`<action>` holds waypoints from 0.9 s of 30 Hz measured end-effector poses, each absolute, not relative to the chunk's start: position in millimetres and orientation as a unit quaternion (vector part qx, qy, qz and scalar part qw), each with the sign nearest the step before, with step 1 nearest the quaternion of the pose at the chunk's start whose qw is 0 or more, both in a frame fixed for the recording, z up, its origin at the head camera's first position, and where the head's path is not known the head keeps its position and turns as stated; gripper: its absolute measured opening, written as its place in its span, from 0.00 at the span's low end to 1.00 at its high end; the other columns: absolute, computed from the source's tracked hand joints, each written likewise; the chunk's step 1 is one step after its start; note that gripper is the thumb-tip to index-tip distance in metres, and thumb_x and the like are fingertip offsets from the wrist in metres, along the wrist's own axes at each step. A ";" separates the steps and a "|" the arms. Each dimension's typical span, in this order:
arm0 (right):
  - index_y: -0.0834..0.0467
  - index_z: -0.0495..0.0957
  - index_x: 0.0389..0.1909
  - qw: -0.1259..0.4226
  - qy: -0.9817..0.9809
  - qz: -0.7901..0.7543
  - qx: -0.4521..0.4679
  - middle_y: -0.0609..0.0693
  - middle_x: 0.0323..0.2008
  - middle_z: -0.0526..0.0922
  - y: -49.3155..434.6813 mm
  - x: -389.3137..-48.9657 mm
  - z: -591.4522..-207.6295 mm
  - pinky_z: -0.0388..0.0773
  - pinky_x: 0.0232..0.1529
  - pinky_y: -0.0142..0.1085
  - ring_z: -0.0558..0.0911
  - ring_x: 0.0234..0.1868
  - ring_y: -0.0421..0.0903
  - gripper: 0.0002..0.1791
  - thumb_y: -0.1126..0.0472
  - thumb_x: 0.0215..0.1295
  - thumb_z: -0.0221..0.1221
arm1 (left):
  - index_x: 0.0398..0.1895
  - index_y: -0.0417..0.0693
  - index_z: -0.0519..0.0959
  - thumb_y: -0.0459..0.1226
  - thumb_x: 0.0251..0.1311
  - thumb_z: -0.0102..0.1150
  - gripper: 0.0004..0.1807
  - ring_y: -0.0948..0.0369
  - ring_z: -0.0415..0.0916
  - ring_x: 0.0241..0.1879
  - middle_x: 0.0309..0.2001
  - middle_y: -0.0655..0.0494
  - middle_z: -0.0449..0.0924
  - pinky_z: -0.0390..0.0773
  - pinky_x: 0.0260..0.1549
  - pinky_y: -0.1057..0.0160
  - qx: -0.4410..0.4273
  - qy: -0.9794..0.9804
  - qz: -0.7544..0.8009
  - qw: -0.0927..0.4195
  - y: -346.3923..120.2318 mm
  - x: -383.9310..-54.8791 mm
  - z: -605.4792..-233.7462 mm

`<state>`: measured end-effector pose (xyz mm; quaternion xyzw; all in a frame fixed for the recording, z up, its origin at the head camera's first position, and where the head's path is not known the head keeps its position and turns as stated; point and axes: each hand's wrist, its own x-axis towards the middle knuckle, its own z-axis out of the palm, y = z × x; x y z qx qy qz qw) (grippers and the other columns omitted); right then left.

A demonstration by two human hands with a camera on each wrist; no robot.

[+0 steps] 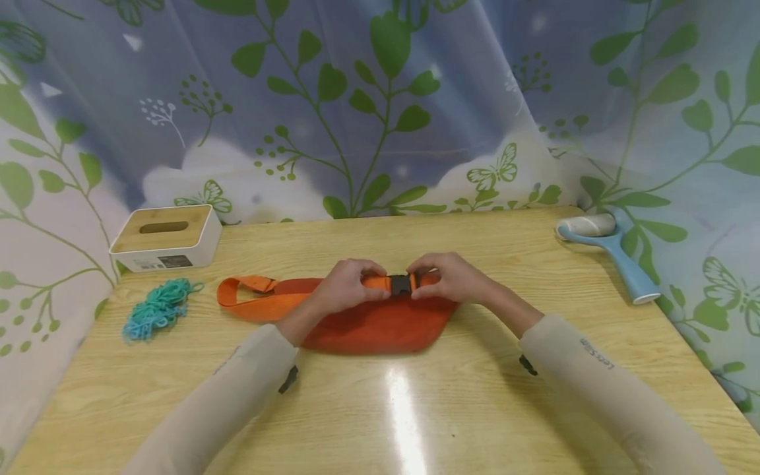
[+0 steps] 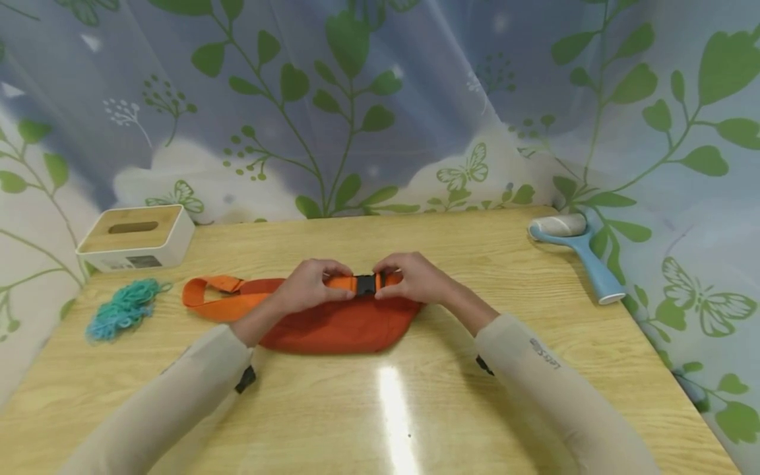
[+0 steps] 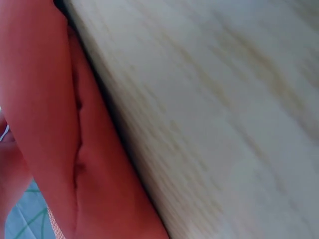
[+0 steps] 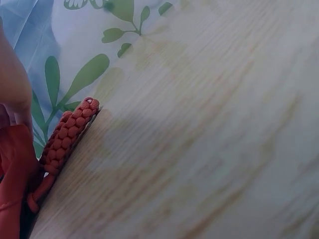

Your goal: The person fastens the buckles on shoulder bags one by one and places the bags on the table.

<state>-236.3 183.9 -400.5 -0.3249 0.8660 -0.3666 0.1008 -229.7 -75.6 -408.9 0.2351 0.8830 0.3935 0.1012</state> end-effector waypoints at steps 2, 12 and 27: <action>0.65 0.81 0.57 0.104 0.866 -0.365 -0.325 0.55 0.52 0.85 183.6 -235.8 -399.9 0.78 0.57 0.48 0.82 0.54 0.52 0.27 0.59 0.58 0.75 | 0.51 0.42 0.85 0.43 0.56 0.75 0.22 0.55 0.77 0.47 0.49 0.52 0.85 0.76 0.49 0.55 0.238 0.882 0.392 0.103 -76.1 -229.9 -409.7; 0.65 0.81 0.57 0.109 0.870 -0.352 -0.328 0.55 0.52 0.85 183.4 -237.6 -402.7 0.77 0.58 0.49 0.82 0.55 0.53 0.28 0.58 0.58 0.75 | 0.53 0.42 0.84 0.41 0.57 0.75 0.22 0.54 0.79 0.50 0.49 0.52 0.85 0.76 0.53 0.53 0.235 0.881 0.391 0.130 -77.3 -231.4 -413.0; 0.64 0.82 0.57 0.103 0.874 -0.330 -0.341 0.55 0.53 0.85 181.7 -238.8 -404.4 0.75 0.59 0.49 0.82 0.56 0.53 0.28 0.55 0.59 0.74 | 0.55 0.41 0.83 0.40 0.58 0.74 0.23 0.52 0.78 0.55 0.51 0.51 0.85 0.75 0.57 0.52 0.244 0.879 0.384 0.140 -79.5 -232.4 -415.3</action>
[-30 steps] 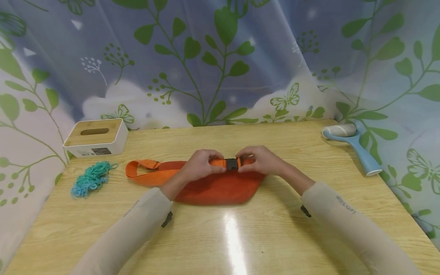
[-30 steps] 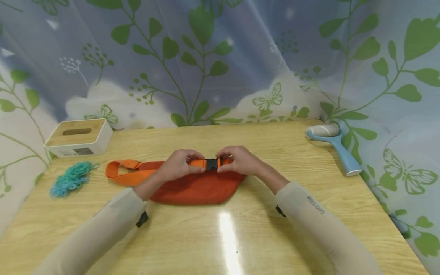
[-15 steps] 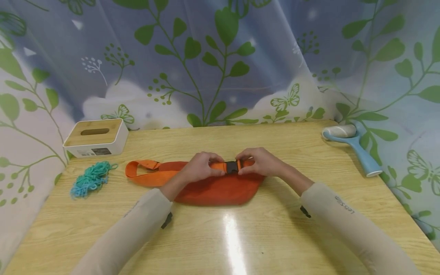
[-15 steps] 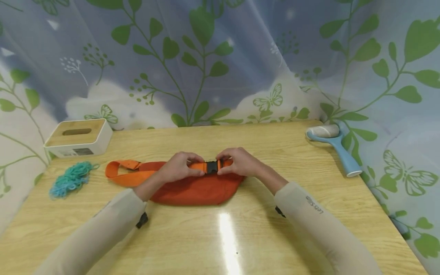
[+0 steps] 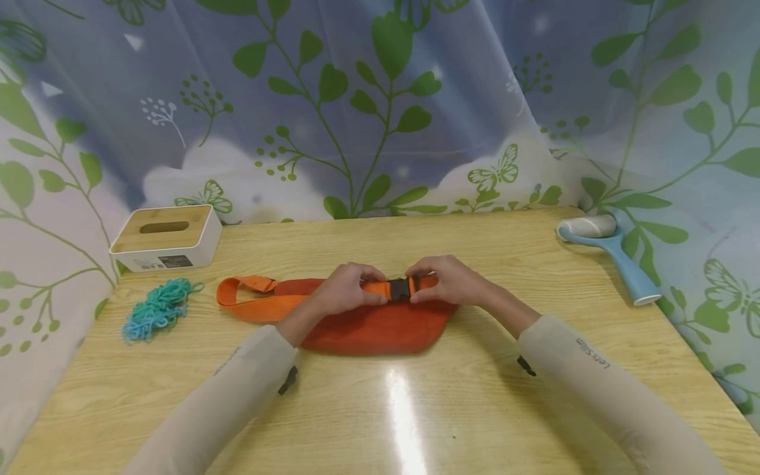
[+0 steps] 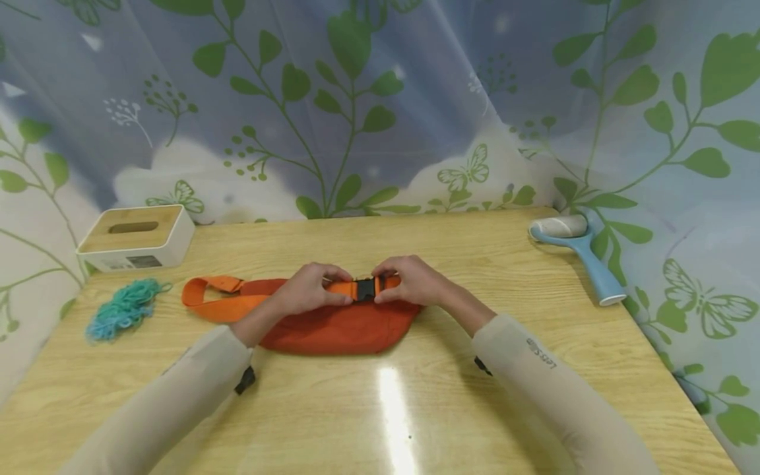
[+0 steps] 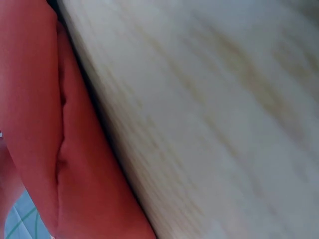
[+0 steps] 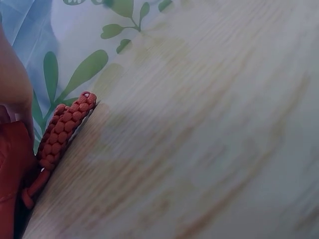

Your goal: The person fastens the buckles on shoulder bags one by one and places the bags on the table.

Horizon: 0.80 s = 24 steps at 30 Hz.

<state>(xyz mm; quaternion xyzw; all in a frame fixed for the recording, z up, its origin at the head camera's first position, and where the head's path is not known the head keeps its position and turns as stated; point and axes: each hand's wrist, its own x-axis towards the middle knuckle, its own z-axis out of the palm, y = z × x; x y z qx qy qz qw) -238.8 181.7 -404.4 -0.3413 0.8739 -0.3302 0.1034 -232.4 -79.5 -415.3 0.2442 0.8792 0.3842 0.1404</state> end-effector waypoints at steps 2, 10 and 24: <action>0.65 0.82 0.57 0.101 0.873 -0.331 -0.343 0.55 0.53 0.85 181.8 -238.6 -404.0 0.75 0.59 0.50 0.82 0.56 0.53 0.28 0.55 0.59 0.74 | 0.55 0.40 0.83 0.40 0.58 0.74 0.23 0.52 0.78 0.55 0.52 0.51 0.84 0.75 0.58 0.52 0.245 0.878 0.387 0.140 -79.4 -232.5 -415.4; 0.67 0.80 0.58 0.107 0.861 -0.384 -0.317 0.57 0.54 0.83 186.8 -240.8 -404.0 0.78 0.58 0.45 0.82 0.56 0.53 0.28 0.60 0.59 0.74 | 0.58 0.40 0.82 0.42 0.60 0.73 0.25 0.51 0.79 0.56 0.55 0.49 0.83 0.77 0.57 0.54 0.239 0.871 0.407 0.137 -86.0 -229.4 -410.9; 0.63 0.79 0.61 0.085 0.847 -0.425 -0.306 0.62 0.58 0.81 194.3 -242.5 -389.6 0.74 0.62 0.50 0.80 0.59 0.58 0.27 0.58 0.63 0.71 | 0.66 0.38 0.75 0.42 0.64 0.69 0.30 0.46 0.74 0.61 0.62 0.42 0.77 0.73 0.61 0.50 0.220 0.844 0.470 0.135 -103.7 -226.3 -397.9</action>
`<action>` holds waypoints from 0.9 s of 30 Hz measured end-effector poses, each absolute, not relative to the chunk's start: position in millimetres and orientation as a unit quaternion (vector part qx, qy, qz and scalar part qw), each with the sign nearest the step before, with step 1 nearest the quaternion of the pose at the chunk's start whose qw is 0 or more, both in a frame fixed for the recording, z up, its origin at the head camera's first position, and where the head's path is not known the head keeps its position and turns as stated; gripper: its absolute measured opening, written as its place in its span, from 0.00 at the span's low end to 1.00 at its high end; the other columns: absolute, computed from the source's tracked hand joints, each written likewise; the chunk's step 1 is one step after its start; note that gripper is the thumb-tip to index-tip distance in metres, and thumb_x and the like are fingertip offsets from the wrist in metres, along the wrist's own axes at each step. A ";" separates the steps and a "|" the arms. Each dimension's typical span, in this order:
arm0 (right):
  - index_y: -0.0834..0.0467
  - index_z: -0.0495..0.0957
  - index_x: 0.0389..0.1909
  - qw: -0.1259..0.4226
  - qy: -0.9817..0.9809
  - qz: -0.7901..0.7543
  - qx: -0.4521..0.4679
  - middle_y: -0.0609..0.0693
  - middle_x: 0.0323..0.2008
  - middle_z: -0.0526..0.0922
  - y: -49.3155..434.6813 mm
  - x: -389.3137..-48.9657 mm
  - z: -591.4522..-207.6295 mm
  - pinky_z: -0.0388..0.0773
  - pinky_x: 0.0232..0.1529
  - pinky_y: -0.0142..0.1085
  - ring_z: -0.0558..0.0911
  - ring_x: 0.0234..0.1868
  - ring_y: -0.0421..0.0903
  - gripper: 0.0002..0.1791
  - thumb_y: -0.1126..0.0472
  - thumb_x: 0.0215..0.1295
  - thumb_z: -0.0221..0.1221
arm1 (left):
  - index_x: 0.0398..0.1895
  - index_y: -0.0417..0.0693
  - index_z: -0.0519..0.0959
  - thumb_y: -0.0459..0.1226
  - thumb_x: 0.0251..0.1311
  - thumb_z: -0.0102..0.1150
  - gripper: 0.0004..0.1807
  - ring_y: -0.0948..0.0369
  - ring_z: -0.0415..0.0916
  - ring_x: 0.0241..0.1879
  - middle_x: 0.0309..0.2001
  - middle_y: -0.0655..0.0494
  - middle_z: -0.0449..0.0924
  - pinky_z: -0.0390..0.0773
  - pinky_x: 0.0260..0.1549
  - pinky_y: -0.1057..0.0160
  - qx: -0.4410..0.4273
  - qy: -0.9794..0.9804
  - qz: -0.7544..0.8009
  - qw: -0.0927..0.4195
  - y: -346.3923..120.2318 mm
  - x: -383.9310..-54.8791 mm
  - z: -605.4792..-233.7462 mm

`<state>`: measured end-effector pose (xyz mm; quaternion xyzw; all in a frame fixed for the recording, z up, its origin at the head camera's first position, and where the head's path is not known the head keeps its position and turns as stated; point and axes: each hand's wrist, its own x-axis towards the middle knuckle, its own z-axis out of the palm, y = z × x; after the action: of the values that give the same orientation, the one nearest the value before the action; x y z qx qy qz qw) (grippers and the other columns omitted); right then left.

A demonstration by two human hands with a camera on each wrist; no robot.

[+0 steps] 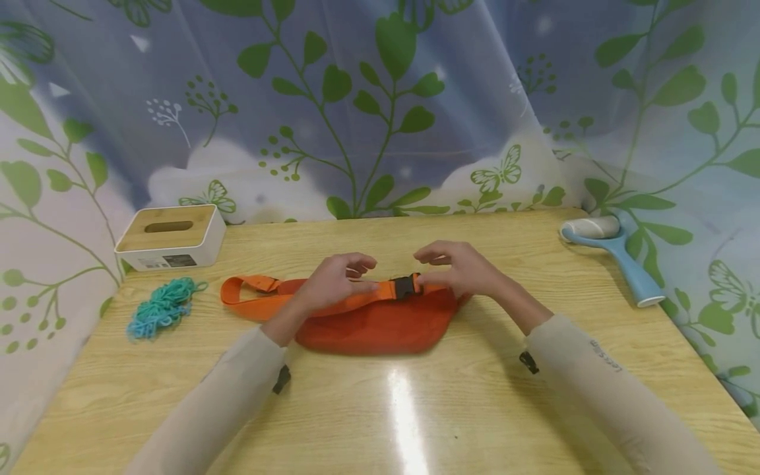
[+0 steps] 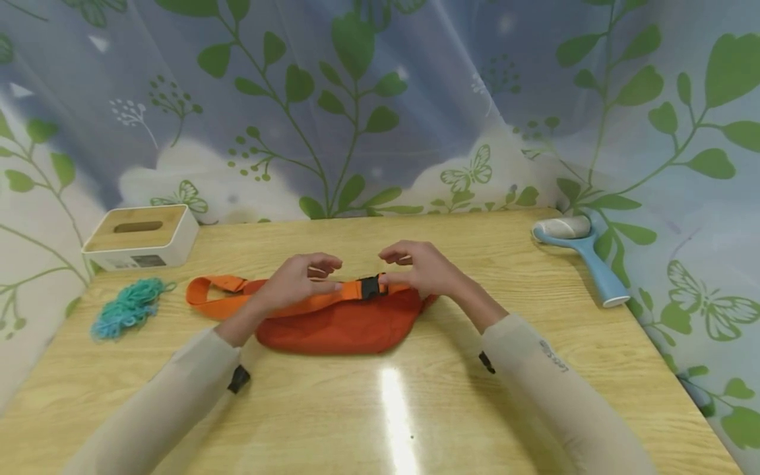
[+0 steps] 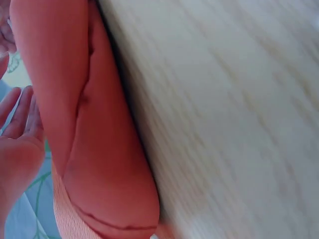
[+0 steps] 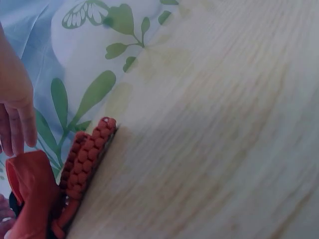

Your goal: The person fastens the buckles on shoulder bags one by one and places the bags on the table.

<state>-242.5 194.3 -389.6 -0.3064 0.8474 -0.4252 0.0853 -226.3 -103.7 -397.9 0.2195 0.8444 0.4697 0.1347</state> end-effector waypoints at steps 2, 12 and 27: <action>0.63 0.79 0.61 0.080 0.848 -0.424 -0.307 0.62 0.58 0.81 197.0 -243.3 -388.7 0.73 0.62 0.52 0.79 0.59 0.60 0.26 0.58 0.64 0.71 | 0.66 0.37 0.75 0.44 0.65 0.68 0.30 0.45 0.74 0.61 0.63 0.42 0.76 0.73 0.61 0.49 0.225 0.844 0.470 0.125 -107.3 -226.9 -398.3; 0.60 0.78 0.63 0.044 0.861 -0.411 -0.296 0.58 0.61 0.80 209.3 -240.3 -379.0 0.74 0.62 0.51 0.78 0.61 0.61 0.25 0.55 0.69 0.66 | 0.64 0.45 0.78 0.54 0.70 0.60 0.29 0.47 0.71 0.64 0.64 0.50 0.76 0.71 0.61 0.46 0.221 0.888 0.402 0.038 -127.8 -224.3 -386.5; 0.62 0.72 0.70 -0.094 0.925 -0.248 -0.273 0.60 0.69 0.71 217.8 -235.9 -366.1 0.60 0.69 0.60 0.66 0.71 0.61 0.32 0.47 0.73 0.60 | 0.60 0.41 0.81 0.57 0.70 0.53 0.31 0.44 0.73 0.62 0.62 0.43 0.78 0.70 0.60 0.40 0.197 0.945 0.179 -0.191 -152.8 -220.5 -378.9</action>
<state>-235.9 217.8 -366.1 -0.2734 0.9246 -0.2480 -0.0941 -220.5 -152.8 -378.9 0.1970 0.9449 0.1785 -0.1913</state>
